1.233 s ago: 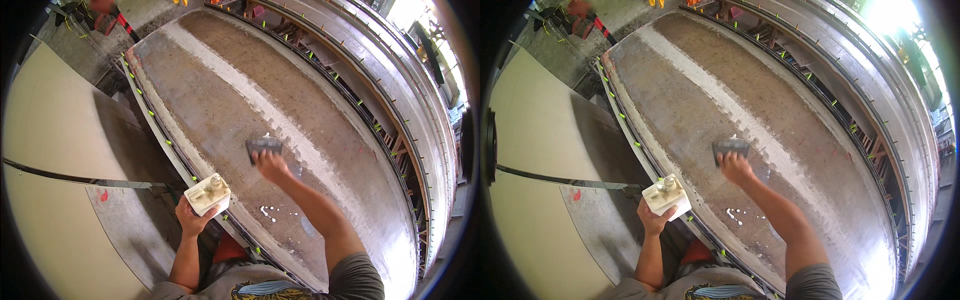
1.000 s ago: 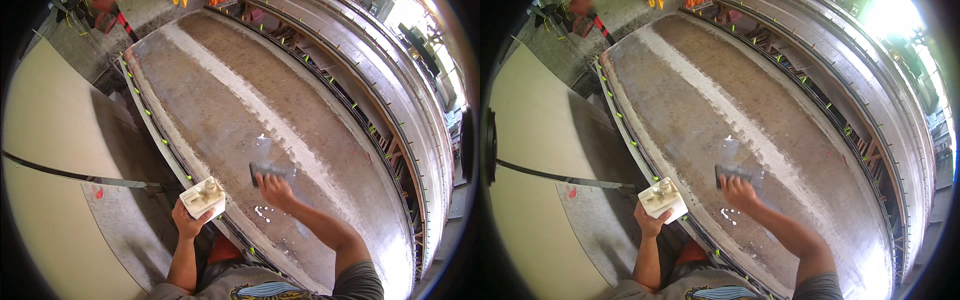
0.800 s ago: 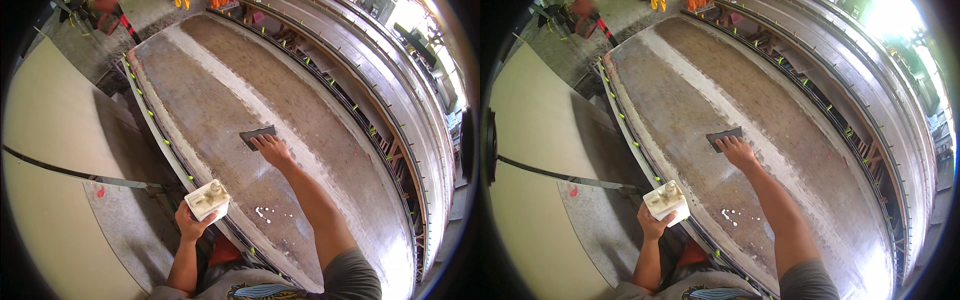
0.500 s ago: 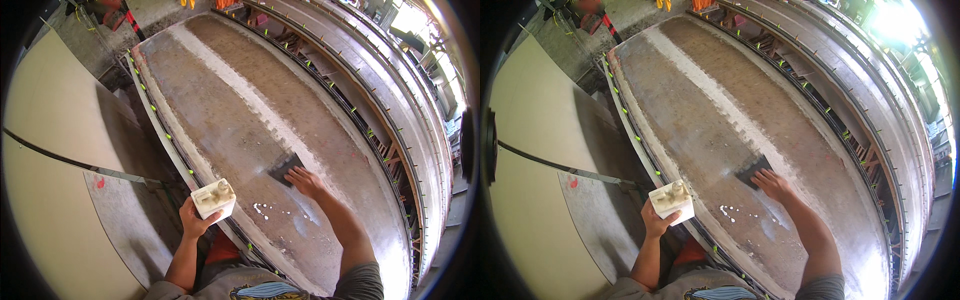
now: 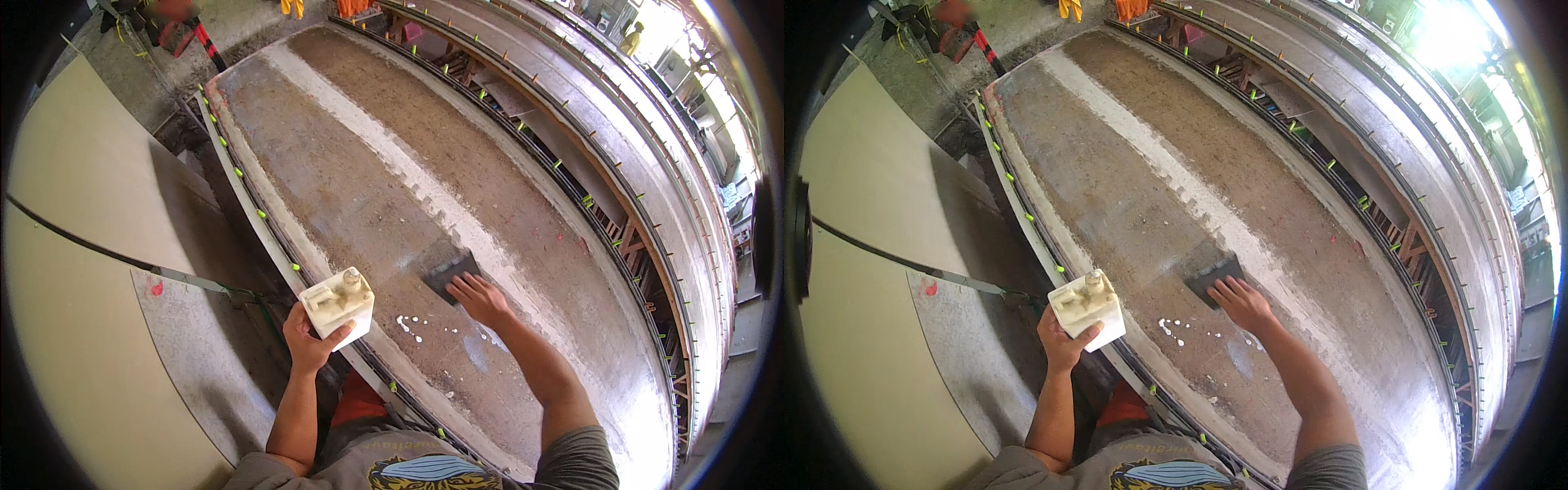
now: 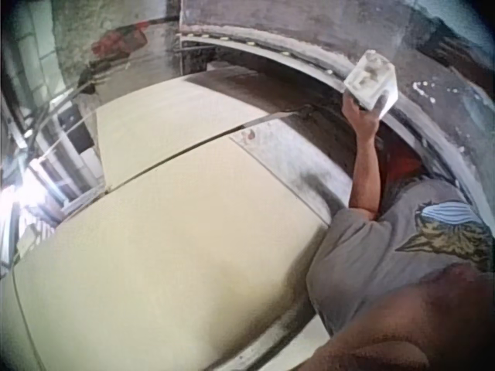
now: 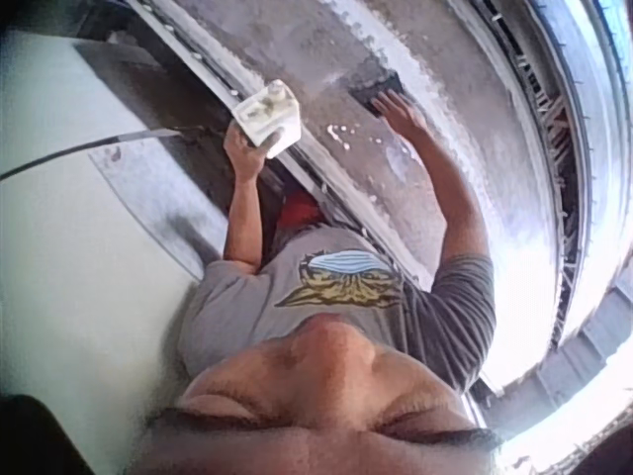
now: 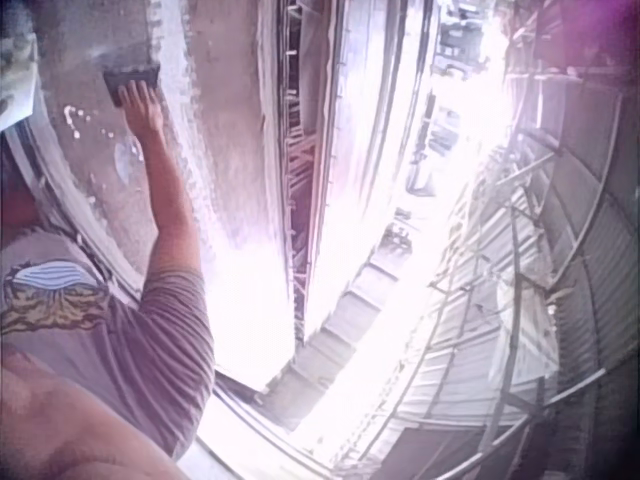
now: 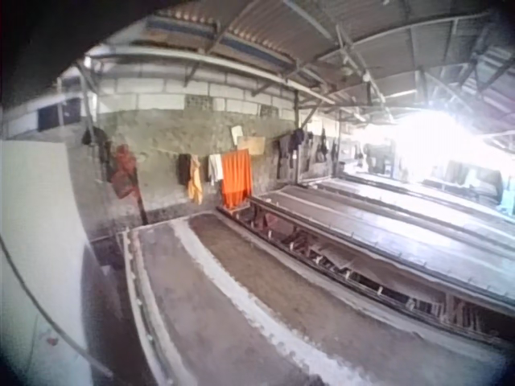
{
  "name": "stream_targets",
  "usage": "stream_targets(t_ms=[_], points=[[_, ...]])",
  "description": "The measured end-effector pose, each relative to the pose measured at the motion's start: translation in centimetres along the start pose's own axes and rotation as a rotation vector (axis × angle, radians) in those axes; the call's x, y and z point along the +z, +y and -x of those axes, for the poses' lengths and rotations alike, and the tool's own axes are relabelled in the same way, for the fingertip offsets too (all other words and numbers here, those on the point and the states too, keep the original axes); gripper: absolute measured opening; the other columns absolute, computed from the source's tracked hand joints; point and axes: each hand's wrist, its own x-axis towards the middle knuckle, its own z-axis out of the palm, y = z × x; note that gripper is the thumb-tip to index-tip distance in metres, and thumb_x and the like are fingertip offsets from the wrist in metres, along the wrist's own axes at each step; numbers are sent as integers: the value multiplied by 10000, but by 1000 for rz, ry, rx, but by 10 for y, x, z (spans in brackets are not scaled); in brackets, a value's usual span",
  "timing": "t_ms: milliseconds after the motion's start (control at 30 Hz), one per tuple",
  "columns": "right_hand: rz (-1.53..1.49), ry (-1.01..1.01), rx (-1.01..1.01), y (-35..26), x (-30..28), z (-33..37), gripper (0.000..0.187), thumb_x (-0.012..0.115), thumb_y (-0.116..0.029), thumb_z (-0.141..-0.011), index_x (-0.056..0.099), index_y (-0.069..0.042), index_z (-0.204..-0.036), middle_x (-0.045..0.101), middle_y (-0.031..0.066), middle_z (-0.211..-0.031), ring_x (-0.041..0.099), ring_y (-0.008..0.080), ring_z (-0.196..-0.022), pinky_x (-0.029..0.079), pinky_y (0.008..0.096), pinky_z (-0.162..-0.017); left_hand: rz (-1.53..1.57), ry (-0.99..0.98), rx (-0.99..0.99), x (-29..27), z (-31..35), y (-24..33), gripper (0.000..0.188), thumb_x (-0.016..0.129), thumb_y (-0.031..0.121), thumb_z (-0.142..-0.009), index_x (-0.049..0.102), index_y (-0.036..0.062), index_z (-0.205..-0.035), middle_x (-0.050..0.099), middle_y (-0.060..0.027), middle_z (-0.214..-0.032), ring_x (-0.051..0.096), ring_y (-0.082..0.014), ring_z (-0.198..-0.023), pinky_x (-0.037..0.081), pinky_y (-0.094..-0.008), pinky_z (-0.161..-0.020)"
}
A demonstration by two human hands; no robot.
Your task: The person pours a white liquid from a plastic container onto a large, curved, metallic surface and spreads it evenly using a black rectangular tool. The person repeatedly applies the liquid and smooths it across the surface in a workshop environment.
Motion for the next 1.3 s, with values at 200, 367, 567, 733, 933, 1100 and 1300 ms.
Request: stream_targets(t_ms=[200,367,567,733,933,1100,1300], points=[[-30,19,2,-14,-45,126,582,694,-143,-873,586,-153,-1445,698,68,-1330,672,286,-1230,581,400,-997,53,46,2,-3,3,6,603,954,90,-749,618,-41,-1233,715,-119,-1159,710,-183,-1045,582,-334,-914],[-40,-274,830,-39,-39,40,471,578,-136,-949,570,41,-1384,746,169,-1008,775,292,-875,634,431,-694,40,29,-19,-12,-6,4,695,924,58,-761,570,-66,-1345,695,-142,-1235,695,-205,-1112,583,-353,-955],[237,-74,536,-128,34,-112,488,592,-147,-927,575,146,-1317,717,186,-1023,730,266,-848,608,378,-661,49,66,16,-22,-18,11,720,949,108,-749,573,-66,-1338,686,-138,-1237,687,-202,-1106,578,-355,-962],[-311,-192,673,-131,-43,-188,377,581,-113,-948,614,107,-1252,732,188,-964,772,310,-840,637,418,-639,26,137,86,-47,-23,16,667,944,57,-748,596,-56,-1307,707,-134,-1214,705,-196,-1090,585,-342,-951],[376,-116,533,-96,24,-188,413,648,-121,-877,658,100,-1226,714,99,-851,690,213,-718,540,354,-513,9,208,86,-63,-30,12,700,963,109,-738,594,-62,-1308,712,-130,-1204,707,-194,-1087,581,-344,-956],[97,56,214,-194,-2,-213,404,628,-128,-880,650,101,-1213,703,119,-857,714,242,-744,559,366,-467,8,260,91,-70,-33,16,718,969,114,-730,590,-64,-1314,710,-133,-1210,704,-194,-1095,579,-350,-962],[146,-2,535,-88,15,-221,450,607,-122,-912,604,127,-1286,703,115,-892,708,246,-789,588,365,-554,-8,258,94,-78,-36,5,735,977,127,-721,587,-67,-1313,700,-136,-1225,695,-203,-1116,581,-359,-963]])
